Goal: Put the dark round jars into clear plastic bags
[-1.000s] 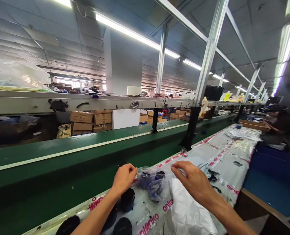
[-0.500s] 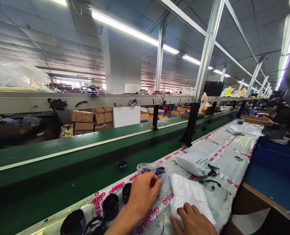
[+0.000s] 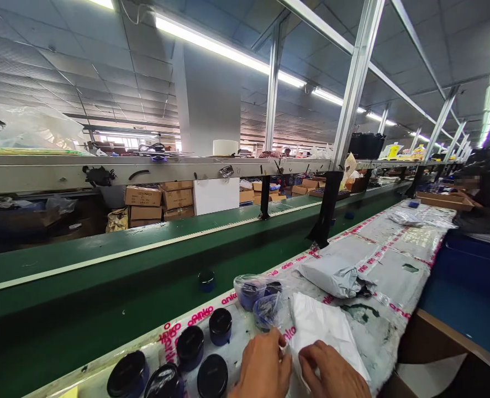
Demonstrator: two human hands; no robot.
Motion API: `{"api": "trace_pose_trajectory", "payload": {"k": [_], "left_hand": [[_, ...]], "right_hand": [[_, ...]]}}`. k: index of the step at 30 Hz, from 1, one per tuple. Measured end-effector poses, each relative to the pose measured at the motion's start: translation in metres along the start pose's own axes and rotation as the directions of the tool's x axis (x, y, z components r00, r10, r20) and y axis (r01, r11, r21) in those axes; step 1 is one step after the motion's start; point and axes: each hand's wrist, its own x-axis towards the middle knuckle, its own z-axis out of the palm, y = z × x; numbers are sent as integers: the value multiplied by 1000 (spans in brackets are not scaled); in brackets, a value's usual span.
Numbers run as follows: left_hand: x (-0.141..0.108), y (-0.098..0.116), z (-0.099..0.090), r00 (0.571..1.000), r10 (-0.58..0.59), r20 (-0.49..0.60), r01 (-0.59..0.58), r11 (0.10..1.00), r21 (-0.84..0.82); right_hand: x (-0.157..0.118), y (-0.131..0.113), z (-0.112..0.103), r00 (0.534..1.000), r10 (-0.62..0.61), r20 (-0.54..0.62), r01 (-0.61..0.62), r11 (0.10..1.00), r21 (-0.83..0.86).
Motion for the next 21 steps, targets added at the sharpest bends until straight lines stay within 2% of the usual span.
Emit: {"api": "trace_pose_trajectory", "payload": {"k": [6,9,13,15,21], "left_hand": [[2,2,10,996,32,81,-33,999,9],[6,2,12,996,4,93,-6,1000,23],[9,-1,12,995,-11,100,8,1000,28],[8,-1,10,994,-5,107,2,1000,25],[3,1,9,994,49,100,-50,999,-2]], "right_hand": [[5,-5,-13,989,148,24,-150,986,73],[3,-4,-15,993,111,44,-115,989,97],[0,0,-6,999,-12,-38,14,998,68],[2,1,-1,999,-36,-18,37,995,88],[11,-3,-10,976,189,106,-206,961,182]]}}
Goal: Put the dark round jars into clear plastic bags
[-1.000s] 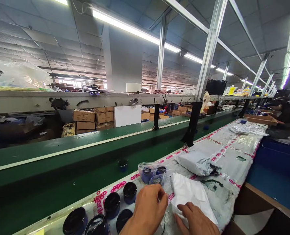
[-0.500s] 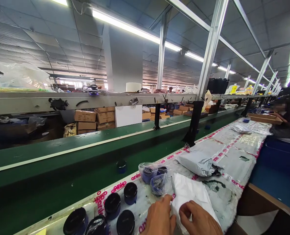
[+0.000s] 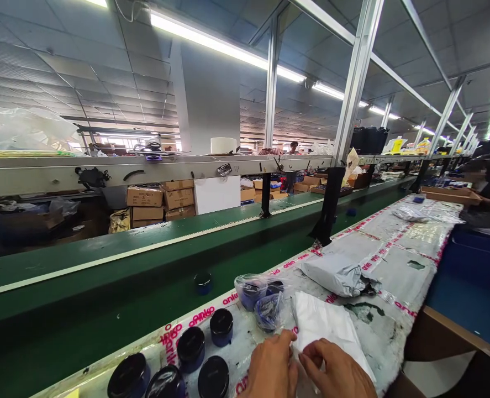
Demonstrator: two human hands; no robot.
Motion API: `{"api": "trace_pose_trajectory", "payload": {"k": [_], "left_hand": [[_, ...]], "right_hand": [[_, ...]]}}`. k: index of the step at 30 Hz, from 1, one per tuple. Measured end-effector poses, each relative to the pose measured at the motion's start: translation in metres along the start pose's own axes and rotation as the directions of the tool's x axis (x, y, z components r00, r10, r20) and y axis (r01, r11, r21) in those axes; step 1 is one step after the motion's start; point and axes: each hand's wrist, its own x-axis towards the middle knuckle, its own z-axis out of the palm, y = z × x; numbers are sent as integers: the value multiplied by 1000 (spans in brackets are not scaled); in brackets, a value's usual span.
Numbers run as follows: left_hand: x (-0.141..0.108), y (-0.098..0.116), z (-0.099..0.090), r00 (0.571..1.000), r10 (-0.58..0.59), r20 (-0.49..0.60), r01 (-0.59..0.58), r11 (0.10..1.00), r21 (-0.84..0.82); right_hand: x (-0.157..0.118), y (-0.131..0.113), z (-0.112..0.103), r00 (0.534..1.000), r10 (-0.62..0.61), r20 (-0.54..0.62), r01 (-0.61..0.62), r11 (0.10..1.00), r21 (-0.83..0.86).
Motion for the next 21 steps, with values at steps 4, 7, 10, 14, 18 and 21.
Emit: {"api": "trace_pose_trajectory", "payload": {"k": [4,7,10,14,18,21], "left_hand": [[1,2,6,1000,25,-4,-25,999,-19],[3,1,10,999,31,-13,-31,999,-10],[5,0,10,999,34,-13,-34,999,13],[11,6,8,999,38,18,-39,995,95],[20,15,12,994,58,91,-76,975,210],[27,18,18,992,58,114,-87,960,267]], "right_hand": [[0,0,-10,1000,16,16,-17,994,112],[2,5,-13,1000,7,5,-8,979,203],[6,12,-15,1000,28,10,-29,938,347],[17,18,-24,996,87,35,-92,809,580],[23,23,-34,989,130,73,-142,680,719],[23,28,-45,980,196,36,-140,547,825]]}}
